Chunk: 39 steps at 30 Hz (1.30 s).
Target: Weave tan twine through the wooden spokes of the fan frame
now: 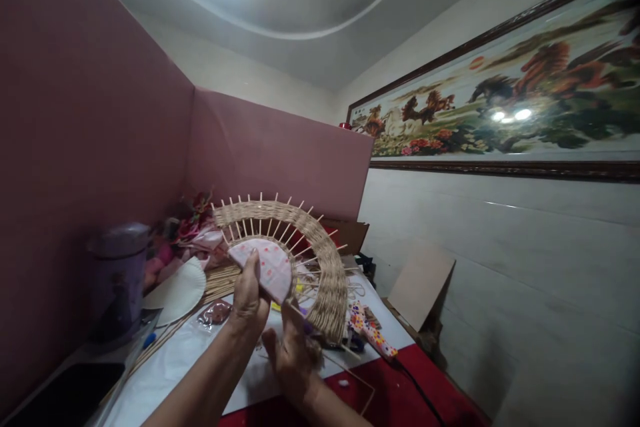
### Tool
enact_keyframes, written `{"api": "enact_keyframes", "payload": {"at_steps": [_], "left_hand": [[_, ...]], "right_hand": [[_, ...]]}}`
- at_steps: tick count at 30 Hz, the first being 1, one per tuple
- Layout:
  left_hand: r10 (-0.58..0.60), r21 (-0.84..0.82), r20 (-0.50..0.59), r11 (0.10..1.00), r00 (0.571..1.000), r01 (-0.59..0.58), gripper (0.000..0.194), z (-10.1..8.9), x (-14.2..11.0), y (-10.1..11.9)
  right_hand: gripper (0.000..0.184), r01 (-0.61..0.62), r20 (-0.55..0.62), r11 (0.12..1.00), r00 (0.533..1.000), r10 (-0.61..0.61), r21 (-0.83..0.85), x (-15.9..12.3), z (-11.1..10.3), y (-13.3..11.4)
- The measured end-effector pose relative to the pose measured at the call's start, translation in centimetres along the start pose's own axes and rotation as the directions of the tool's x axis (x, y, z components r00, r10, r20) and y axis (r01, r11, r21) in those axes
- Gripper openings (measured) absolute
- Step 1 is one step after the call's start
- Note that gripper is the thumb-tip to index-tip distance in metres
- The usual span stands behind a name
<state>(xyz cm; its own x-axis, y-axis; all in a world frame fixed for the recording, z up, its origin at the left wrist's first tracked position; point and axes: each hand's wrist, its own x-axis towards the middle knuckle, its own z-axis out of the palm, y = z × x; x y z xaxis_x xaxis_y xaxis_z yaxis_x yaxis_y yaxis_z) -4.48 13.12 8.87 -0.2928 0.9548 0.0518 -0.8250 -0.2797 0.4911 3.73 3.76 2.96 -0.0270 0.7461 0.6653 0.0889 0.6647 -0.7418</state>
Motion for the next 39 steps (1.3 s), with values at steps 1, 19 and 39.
{"api": "enact_keyframes", "payload": {"at_steps": [1, 19, 39], "left_hand": [[0.008, 0.006, 0.009, 1.000, 1.000, -0.008, 0.015, -0.1, 0.0, -0.3], [-0.017, 0.559, 0.534, 0.757, 0.846, -0.338, 0.027, -3.1, -1.7, -0.9], [-0.661, 0.699, 0.308, 0.646, 0.684, 0.308, 0.009, -9.1, -0.6, -1.6]], "right_hand": [[0.043, 0.026, 0.013, 1.000, 1.000, -0.026, 0.009, 1.9, 0.5, 1.2], [0.037, -0.236, 0.027, 0.458, 0.908, 0.418, 0.857, 11.0, -0.2, 4.4], [0.047, -0.545, 0.402, 0.374, 0.826, 0.395, 0.751, 7.6, -1.2, 6.8]]}}
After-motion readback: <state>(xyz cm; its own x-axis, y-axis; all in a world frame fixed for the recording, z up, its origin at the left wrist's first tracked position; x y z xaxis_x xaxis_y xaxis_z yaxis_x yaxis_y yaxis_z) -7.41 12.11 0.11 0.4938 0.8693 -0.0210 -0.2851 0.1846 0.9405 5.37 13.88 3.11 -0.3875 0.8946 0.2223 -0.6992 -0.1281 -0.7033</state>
